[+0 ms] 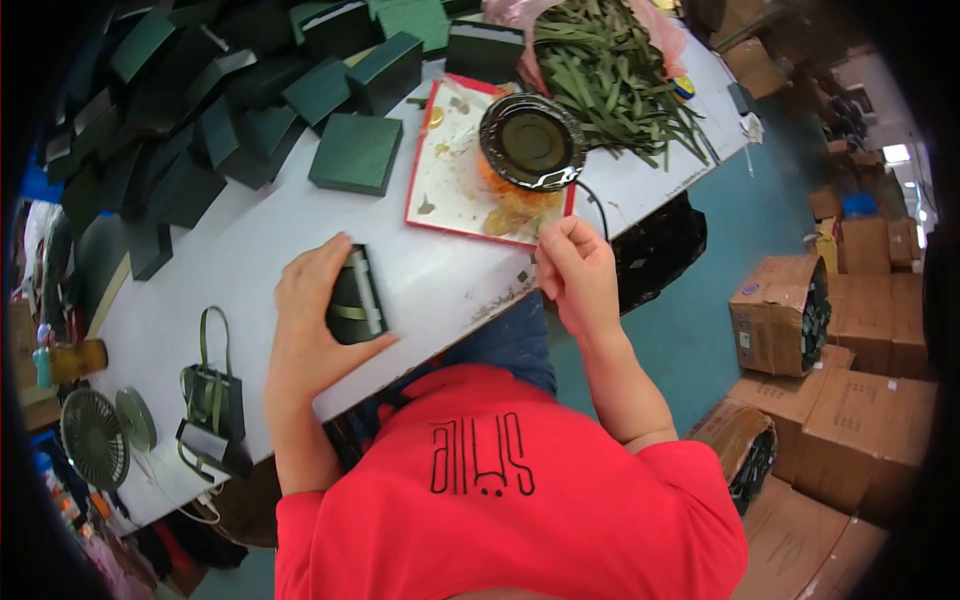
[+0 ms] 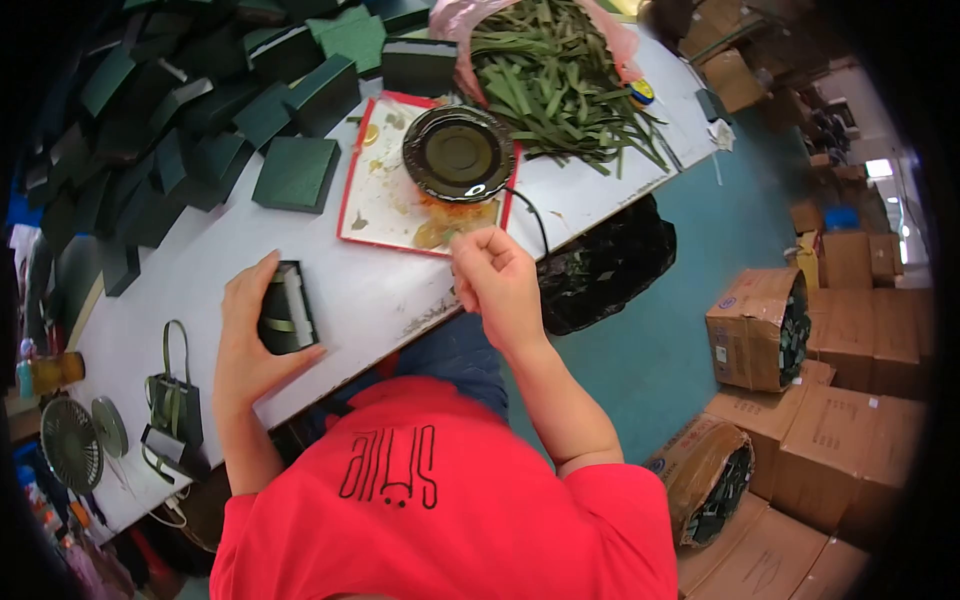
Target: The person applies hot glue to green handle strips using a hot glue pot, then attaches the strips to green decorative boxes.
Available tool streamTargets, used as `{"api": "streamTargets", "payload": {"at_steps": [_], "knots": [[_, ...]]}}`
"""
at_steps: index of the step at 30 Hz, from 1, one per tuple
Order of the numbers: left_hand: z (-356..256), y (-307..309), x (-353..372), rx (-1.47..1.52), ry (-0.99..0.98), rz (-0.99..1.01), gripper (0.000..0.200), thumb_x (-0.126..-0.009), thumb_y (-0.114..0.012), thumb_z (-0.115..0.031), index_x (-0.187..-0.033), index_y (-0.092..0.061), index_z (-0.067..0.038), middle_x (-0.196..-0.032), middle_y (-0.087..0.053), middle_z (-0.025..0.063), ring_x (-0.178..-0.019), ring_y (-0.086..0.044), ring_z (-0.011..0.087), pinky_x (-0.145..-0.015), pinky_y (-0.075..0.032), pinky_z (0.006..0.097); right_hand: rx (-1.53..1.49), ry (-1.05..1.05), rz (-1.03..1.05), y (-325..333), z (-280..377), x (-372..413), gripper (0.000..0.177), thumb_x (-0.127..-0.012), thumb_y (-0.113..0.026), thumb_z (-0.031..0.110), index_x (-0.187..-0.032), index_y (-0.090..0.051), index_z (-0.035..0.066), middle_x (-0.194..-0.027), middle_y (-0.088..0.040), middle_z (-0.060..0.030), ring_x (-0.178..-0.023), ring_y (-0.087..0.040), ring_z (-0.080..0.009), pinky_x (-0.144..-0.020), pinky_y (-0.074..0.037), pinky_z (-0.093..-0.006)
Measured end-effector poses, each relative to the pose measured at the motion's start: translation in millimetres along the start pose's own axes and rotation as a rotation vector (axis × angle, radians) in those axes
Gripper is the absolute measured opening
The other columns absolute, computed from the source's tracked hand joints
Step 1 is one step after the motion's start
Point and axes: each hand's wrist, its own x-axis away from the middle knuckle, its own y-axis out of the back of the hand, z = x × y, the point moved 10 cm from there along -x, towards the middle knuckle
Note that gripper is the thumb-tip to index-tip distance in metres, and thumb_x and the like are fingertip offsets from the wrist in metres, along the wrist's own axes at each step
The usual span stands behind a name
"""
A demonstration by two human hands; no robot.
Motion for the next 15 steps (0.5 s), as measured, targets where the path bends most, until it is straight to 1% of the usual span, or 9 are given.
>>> {"api": "streamTargets", "payload": {"at_steps": [2, 3, 5, 6, 9, 13, 15], "knots": [[-11, -4, -3, 0.082, -0.056, 0.031, 0.104, -0.052, -0.091, -0.027, -0.143, -0.047, -0.006, -0.139, -0.051, 0.0144, -0.128, -0.045, 0.0345, -0.108, -0.035, 0.0427, 0.075, -0.084, 0.129, -24, -8, 15, 0.014, -0.095, -0.065, 0.014, -0.089, -0.061, 0.002, -0.068, -0.056, 0.0014, -0.049, -0.045, -0.0032, -0.044, -0.03, -0.0197], [-20, -4, -6, 0.156, -0.078, 0.054, 0.103, -0.054, -0.092, -0.027, -0.143, -0.046, -0.007, -0.14, -0.051, 0.0133, -0.129, -0.045, 0.0353, -0.109, -0.033, 0.0442, 0.106, -0.134, 0.192, -37, -13, 22, 0.014, -0.095, -0.065, 0.014, -0.089, -0.061, 0.003, -0.067, -0.056, 0.002, -0.049, -0.045, -0.0028, -0.045, -0.03, -0.0196], [-32, -7, -10, 0.185, -0.111, 0.094, 0.102, -0.055, -0.092, -0.028, -0.143, -0.046, -0.006, -0.141, -0.051, 0.0126, -0.13, -0.045, 0.0354, -0.11, -0.032, 0.0437, 0.171, -0.222, 0.317, -60, -24, 36, 0.014, -0.094, -0.066, 0.015, -0.089, -0.06, 0.003, -0.066, -0.055, 0.0031, -0.049, -0.043, -0.002, -0.045, -0.03, -0.0193], [-35, -10, -10, 0.191, -0.141, 0.109, 0.102, -0.055, -0.092, -0.03, -0.143, -0.045, -0.007, -0.142, -0.051, 0.0117, -0.131, -0.045, 0.0346, -0.11, -0.031, 0.0435, 0.19, -0.282, 0.356, -64, -35, 40, 0.016, -0.094, -0.067, 0.016, -0.088, -0.06, 0.004, -0.063, -0.053, 0.005, -0.049, -0.042, -0.001, -0.045, -0.029, -0.0191], [-41, -13, -12, 0.229, -0.159, 0.117, 0.103, -0.055, -0.092, -0.03, -0.144, -0.045, -0.008, -0.142, -0.052, 0.0109, -0.131, -0.045, 0.0338, -0.11, -0.031, 0.0435, 0.208, -0.376, 0.427, -75, -51, 48, 0.017, -0.094, -0.068, 0.018, -0.087, -0.06, 0.004, -0.062, -0.052, 0.0066, -0.05, -0.041, -0.0003, -0.045, -0.028, -0.0191], [-44, -14, -11, 0.247, -0.181, 0.12, 0.104, -0.054, -0.092, -0.03, -0.144, -0.044, -0.009, -0.14, -0.053, 0.0109, -0.13, -0.045, 0.0339, -0.109, -0.032, 0.0437, 0.211, -0.405, 0.47, -87, -51, 54, 0.019, -0.094, -0.07, 0.019, -0.086, -0.061, 0.004, -0.063, -0.053, 0.0073, -0.052, -0.04, 0.0006, -0.046, -0.028, -0.0192], [-42, -17, -10, 0.229, -0.187, 0.125, 0.109, -0.05, -0.093, -0.027, -0.145, -0.043, -0.007, -0.142, -0.052, 0.0091, -0.129, -0.045, 0.0328, -0.109, -0.035, 0.0427, 0.233, -0.422, 0.487, -89, -54, 56, 0.02, -0.094, -0.07, 0.019, -0.085, -0.061, 0.003, -0.063, -0.053, 0.0077, -0.053, -0.041, 0.0009, -0.047, -0.028, -0.019]]}}
